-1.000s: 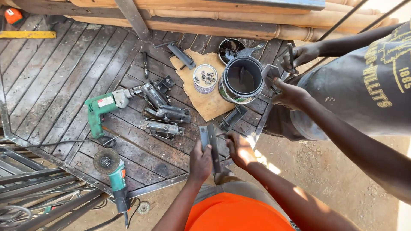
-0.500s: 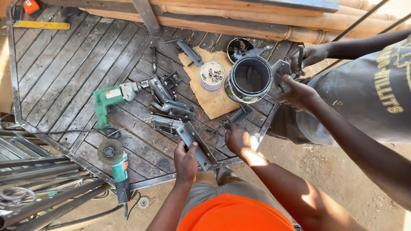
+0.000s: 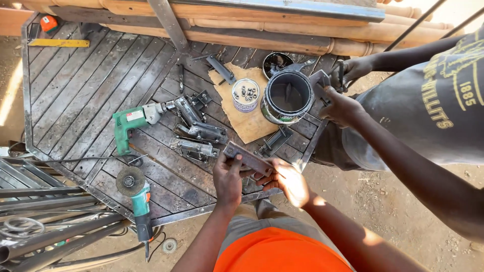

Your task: A person uses a handheld angle grinder to smooth the edges of small metal components on a workshop table.

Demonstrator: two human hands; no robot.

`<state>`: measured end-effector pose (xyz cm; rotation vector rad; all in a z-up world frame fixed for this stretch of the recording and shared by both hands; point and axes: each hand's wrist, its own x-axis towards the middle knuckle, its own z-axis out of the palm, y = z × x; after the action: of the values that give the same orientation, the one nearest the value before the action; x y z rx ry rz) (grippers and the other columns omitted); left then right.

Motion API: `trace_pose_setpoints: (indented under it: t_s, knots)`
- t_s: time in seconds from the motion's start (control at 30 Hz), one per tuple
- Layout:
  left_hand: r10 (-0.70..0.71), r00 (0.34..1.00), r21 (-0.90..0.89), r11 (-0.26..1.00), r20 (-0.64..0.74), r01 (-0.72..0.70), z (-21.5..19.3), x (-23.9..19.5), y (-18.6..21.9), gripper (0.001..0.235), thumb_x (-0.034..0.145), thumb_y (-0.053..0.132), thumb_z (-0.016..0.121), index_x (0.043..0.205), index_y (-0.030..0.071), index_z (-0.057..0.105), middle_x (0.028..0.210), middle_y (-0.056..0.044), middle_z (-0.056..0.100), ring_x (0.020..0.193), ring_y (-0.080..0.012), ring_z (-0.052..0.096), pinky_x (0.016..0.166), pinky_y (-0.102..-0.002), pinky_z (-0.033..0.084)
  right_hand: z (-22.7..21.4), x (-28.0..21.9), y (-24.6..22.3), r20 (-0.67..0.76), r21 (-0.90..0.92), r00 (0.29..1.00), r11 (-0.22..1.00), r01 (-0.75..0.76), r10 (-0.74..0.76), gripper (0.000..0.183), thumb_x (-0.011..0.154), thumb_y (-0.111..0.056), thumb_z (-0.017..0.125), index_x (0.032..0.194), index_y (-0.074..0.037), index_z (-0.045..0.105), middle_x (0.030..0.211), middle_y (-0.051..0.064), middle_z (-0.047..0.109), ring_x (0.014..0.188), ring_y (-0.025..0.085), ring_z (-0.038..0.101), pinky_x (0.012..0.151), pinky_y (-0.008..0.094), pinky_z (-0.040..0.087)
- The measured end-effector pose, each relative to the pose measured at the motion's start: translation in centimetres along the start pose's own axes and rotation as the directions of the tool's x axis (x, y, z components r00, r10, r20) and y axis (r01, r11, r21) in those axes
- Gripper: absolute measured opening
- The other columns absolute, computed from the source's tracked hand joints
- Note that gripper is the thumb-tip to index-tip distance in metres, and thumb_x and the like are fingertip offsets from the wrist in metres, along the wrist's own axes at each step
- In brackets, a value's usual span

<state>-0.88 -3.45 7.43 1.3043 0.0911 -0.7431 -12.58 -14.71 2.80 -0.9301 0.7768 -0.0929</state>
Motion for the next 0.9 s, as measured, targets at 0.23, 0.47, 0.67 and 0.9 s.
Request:
trace_pose_setpoints:
  t_s: [0.23,0.47,0.67,0.9]
  knots:
    - [0.164,0.986,0.243,0.959,-0.04,-0.149,1.2,0.5,-0.8,0.015,0.094,0.016,0.068,0.086,0.003,0.068,0.079,-0.011,0.062,0.074,-0.0198,0.069,0.061,-0.034,0.064,-4.4,-0.6,-0.3,-0.165,0.024,0.97,0.982,0.185,-0.179,0.014,0.09,-0.003,0.066,0.101,0.005,0.069,0.07,0.018,0.06,0.056,0.031,0.066,0.055,0.042,0.059]
    - [-0.077,0.977,0.206,0.978,0.201,0.035,-0.5,2.8,1.0,0.024,0.094,0.016,0.062,0.075,0.002,0.068,0.061,-0.018,0.066,0.057,-0.0242,0.068,0.051,-0.039,0.058,-7.9,2.3,-2.8,-0.014,0.066,0.956,0.953,0.295,-0.295,0.014,0.094,-0.01,0.063,0.093,0.001,0.07,0.067,0.016,0.061,0.059,0.029,0.064,0.056,0.043,0.059]
    - [0.037,0.937,0.532,0.815,0.348,-0.23,-1.8,5.8,4.6,0.019,0.101,0.02,0.058,0.098,0.004,0.067,0.082,-0.019,0.07,0.075,-0.0268,0.071,0.066,-0.048,0.058,-7.1,4.6,-5.1,-0.05,-0.046,0.952,0.953,0.3,-0.302,0.014,0.095,-0.01,0.065,0.092,0.003,0.069,0.061,0.011,0.057,0.05,0.021,0.06,0.053,0.036,0.057]
    - [0.1,0.779,0.548,0.655,0.619,-0.52,-3.1,10.8,5.3,0.018,0.1,0.02,0.066,0.088,0.007,0.07,0.067,-0.014,0.063,0.062,-0.0306,0.067,0.055,-0.043,0.056,-8.0,8.2,-5.9,-0.012,-0.078,0.979,0.976,0.201,-0.203,0.014,0.092,-0.012,0.068,0.096,0.002,0.069,0.061,0.01,0.059,0.046,0.018,0.059,0.046,0.032,0.054]
